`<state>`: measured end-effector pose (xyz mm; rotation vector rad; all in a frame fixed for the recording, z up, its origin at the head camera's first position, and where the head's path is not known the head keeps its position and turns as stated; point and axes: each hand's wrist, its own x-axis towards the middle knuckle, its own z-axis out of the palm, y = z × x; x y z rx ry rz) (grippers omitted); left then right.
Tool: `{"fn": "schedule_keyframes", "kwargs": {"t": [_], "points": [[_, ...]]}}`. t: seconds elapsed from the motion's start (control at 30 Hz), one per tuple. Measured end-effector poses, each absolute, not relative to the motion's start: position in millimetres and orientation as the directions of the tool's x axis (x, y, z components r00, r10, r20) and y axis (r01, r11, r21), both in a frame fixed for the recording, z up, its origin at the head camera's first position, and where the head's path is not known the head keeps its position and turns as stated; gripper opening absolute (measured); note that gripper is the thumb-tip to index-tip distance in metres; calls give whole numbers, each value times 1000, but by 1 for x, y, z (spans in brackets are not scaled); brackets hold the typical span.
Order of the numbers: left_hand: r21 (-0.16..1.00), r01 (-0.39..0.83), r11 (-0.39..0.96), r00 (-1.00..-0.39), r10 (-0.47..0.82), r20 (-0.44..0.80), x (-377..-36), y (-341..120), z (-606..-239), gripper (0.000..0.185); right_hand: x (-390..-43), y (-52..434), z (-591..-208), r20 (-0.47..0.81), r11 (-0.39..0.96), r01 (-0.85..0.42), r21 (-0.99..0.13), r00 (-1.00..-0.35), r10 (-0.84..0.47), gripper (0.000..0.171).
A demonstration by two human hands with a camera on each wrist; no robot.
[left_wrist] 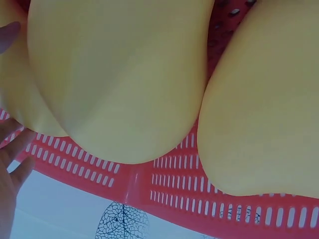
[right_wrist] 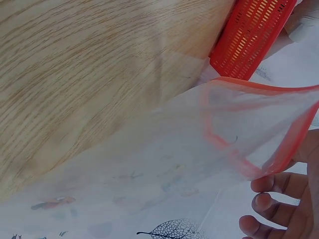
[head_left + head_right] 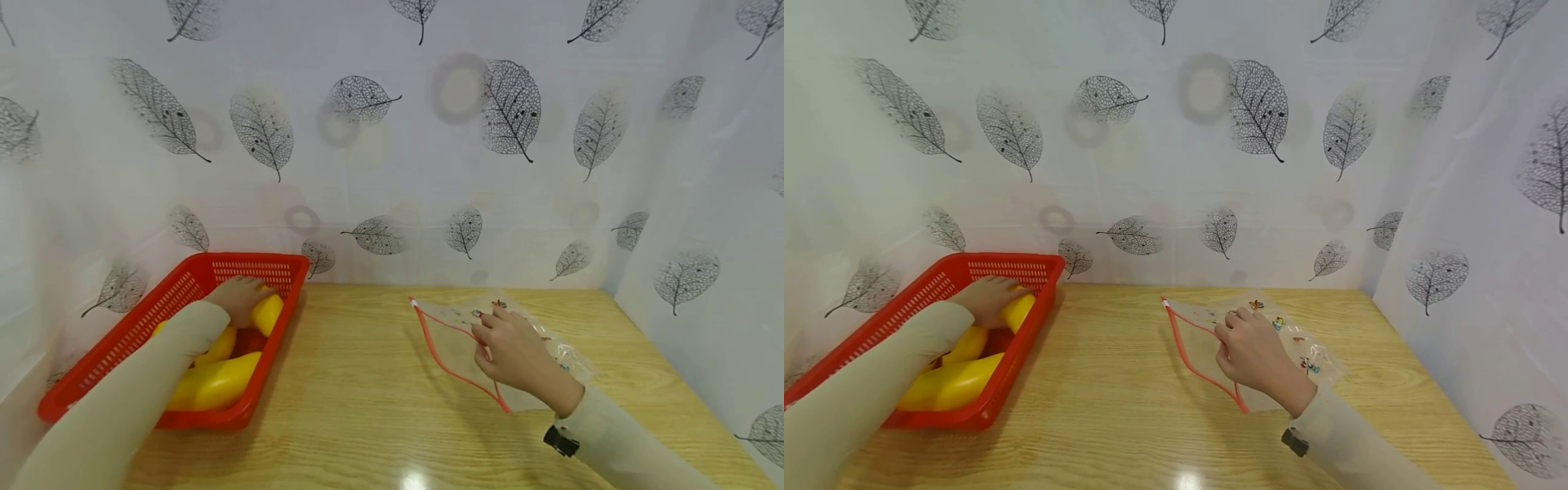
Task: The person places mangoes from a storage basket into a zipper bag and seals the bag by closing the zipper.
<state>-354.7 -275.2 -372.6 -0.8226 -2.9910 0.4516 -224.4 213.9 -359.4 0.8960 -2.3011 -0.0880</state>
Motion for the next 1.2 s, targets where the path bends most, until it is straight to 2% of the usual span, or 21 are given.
{"fn": "schedule_keyframes", "kwargs": {"t": [0.1,0.33,0.6,0.9,1.2], "points": [[-253,473,844,-880,468,-84,-358,-275,-372,70,-225,215,-360,551,766,-575,287,-555,-623,21],[-260,490,832,-869,491,-65,-362,-277,-371,69,-224,215,-360,533,777,-566,277,-582,-614,22],[-262,511,819,-853,521,-35,-366,-275,-374,65,-224,216,-362,542,771,-570,285,-567,-620,21],[-279,529,802,-839,543,-31,-379,-284,-381,70,-226,215,-362,543,768,-573,285,-564,-622,21],[-208,441,873,-897,433,-85,-385,-294,-378,80,-225,215,-360,537,771,-569,287,-571,-621,18]]}}
